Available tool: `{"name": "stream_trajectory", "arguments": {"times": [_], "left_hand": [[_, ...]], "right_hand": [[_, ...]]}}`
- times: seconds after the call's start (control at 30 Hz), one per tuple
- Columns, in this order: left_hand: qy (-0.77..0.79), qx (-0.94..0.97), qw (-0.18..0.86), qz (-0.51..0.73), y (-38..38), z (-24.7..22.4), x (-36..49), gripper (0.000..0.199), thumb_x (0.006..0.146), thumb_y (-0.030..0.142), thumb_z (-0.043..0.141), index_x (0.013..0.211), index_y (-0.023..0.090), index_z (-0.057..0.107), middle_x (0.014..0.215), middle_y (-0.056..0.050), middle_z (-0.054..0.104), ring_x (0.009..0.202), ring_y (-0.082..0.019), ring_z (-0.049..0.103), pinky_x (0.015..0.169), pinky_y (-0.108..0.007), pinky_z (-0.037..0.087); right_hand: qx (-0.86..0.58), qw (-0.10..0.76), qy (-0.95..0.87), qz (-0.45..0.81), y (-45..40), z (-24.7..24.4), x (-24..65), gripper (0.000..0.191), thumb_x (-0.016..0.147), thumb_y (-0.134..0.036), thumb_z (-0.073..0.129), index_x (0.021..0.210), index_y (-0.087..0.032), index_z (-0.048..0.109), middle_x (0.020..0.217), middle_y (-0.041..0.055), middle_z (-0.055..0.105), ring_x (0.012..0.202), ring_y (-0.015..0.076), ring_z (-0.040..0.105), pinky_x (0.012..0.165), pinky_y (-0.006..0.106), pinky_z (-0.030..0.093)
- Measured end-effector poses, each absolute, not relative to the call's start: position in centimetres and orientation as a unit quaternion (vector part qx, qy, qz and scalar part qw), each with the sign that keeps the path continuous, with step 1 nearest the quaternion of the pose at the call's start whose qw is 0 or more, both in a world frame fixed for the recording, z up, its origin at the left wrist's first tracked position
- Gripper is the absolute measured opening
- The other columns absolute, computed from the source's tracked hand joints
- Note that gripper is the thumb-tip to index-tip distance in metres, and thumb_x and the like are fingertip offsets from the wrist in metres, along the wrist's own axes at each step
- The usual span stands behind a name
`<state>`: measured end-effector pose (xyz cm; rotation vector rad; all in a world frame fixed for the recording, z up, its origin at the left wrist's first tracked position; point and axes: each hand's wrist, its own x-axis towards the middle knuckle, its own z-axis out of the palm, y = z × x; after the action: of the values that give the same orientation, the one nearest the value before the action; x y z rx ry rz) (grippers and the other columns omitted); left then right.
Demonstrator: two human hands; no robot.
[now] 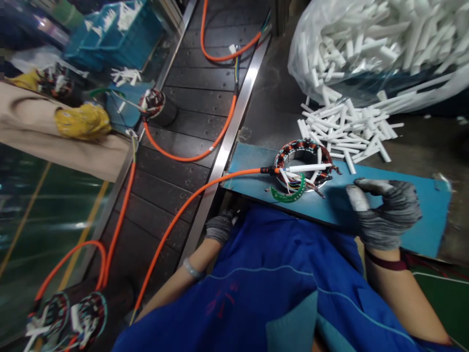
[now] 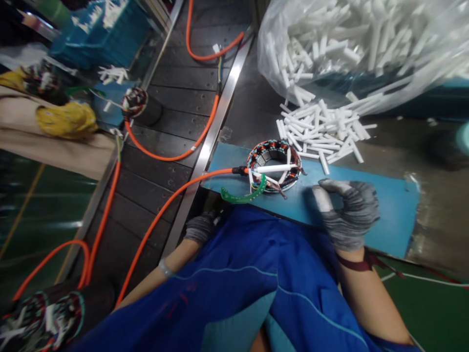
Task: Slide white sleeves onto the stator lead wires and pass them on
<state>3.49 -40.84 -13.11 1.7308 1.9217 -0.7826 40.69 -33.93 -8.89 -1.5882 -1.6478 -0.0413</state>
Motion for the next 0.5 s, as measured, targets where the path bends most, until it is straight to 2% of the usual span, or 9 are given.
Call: {"name": "stream_trajectory", "arguments": {"times": [0.1, 0.23, 0.33, 0.5], "left_hand": [[0.655, 0.694, 0.174, -0.243, -42.0, -13.4, 3.6, 0.041, 0.104, 0.037, 0.038, 0.12, 0.015, 0.07, 0.109, -0.016, 0.073, 0.087, -0.027, 0.072, 0.07, -0.035, 0.052], [0.571, 0.777, 0.171, -0.205, -43.7, -13.7, 3.7, 0.029, 0.098, 0.02, 0.047, 0.102, 0.02, 0.075, 0.092, -0.012, 0.074, 0.084, -0.024, 0.07, 0.071, -0.033, 0.051], [0.518, 0.814, 0.184, -0.191, -44.3, -13.7, 3.7, 0.034, 0.095, 0.012, 0.047, 0.109, 0.026, 0.074, 0.092, -0.009, 0.075, 0.084, -0.022, 0.069, 0.073, -0.034, 0.05], [0.493, 0.824, 0.197, -0.2, -44.6, -13.5, 3.5, 0.042, 0.096, 0.01, 0.043, 0.118, 0.029, 0.072, 0.096, -0.008, 0.076, 0.091, -0.023, 0.07, 0.079, -0.037, 0.051]], "right_hand": [[-0.641, 0.404, -0.652, -0.012, -34.0, -8.9, 40.7, 0.023, 0.085, -0.044, 0.074, 0.085, -0.021, 0.075, 0.082, 0.0066, 0.078, 0.082, 0.0282, 0.072, 0.081, 0.044, 0.054], [-0.647, 0.394, -0.653, -0.003, -34.1, -9.2, 40.8, 0.022, 0.085, -0.044, 0.074, 0.086, -0.022, 0.075, 0.083, 0.0073, 0.078, 0.084, 0.0304, 0.071, 0.082, 0.045, 0.054], [-0.649, 0.387, -0.655, 0.004, -34.2, -9.3, 41.0, 0.022, 0.085, -0.045, 0.075, 0.087, -0.022, 0.075, 0.082, 0.0076, 0.077, 0.084, 0.0305, 0.07, 0.082, 0.044, 0.052], [-0.657, 0.385, -0.648, 0.013, -34.3, -9.2, 41.2, 0.024, 0.085, -0.045, 0.074, 0.086, -0.022, 0.076, 0.083, 0.0086, 0.077, 0.086, 0.0319, 0.071, 0.082, 0.046, 0.052]]}}
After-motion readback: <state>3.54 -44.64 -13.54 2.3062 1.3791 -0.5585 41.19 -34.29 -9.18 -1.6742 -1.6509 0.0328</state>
